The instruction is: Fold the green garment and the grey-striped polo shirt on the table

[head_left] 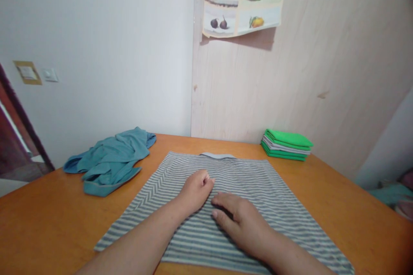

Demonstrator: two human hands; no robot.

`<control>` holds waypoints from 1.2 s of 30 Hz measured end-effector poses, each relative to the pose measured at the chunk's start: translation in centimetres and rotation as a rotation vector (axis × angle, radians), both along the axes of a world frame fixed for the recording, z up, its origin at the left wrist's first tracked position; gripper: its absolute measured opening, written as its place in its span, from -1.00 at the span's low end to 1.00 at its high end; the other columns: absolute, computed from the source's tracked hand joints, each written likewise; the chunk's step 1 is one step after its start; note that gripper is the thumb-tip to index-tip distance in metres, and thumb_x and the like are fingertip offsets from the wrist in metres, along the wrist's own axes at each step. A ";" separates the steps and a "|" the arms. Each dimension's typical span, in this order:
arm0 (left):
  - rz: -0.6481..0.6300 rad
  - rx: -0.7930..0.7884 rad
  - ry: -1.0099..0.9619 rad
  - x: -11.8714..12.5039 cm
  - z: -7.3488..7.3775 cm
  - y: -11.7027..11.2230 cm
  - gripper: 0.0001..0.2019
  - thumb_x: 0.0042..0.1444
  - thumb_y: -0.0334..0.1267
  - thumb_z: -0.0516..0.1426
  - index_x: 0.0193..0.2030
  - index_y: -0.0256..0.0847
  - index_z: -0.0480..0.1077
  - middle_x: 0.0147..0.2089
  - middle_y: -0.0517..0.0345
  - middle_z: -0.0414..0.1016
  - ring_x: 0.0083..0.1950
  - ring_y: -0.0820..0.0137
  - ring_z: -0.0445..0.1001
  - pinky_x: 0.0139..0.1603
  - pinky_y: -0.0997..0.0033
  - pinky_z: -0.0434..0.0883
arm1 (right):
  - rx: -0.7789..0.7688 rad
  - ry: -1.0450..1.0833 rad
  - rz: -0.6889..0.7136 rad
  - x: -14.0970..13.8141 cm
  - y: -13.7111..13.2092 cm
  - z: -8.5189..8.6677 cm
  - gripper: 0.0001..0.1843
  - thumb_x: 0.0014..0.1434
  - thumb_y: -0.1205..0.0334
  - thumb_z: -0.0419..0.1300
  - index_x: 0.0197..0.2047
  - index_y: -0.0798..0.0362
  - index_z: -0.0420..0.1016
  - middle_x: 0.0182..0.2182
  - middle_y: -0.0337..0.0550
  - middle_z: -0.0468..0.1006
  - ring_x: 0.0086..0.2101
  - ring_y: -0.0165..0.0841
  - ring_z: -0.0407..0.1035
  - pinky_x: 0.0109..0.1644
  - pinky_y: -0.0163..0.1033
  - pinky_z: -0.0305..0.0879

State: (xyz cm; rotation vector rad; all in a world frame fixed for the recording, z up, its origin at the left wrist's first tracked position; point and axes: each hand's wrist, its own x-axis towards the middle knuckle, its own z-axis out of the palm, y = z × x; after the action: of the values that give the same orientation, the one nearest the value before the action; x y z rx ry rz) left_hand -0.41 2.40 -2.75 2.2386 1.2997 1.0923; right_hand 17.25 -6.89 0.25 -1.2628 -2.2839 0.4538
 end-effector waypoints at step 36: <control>-0.203 -0.114 0.550 0.9 1.1 -2.9 -0.11 0.21 0.40 -0.17 0.47 -0.22 0.03 0.51 -0.17 -0.11 0.52 -0.01 -0.20 0.43 -0.18 -0.18 | -0.129 -0.409 -0.520 11.7 1.7 -3.2 -0.21 0.34 -0.27 -0.17 0.45 0.04 0.07 0.44 -0.02 -0.01 0.41 -0.12 -0.22 0.42 0.23 -0.34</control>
State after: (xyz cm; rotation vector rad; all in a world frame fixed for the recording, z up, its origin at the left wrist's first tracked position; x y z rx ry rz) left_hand 0.44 -0.46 -1.67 2.6098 1.2409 0.3263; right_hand 28.94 -5.21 -2.96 -2.0940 -2.1280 0.1643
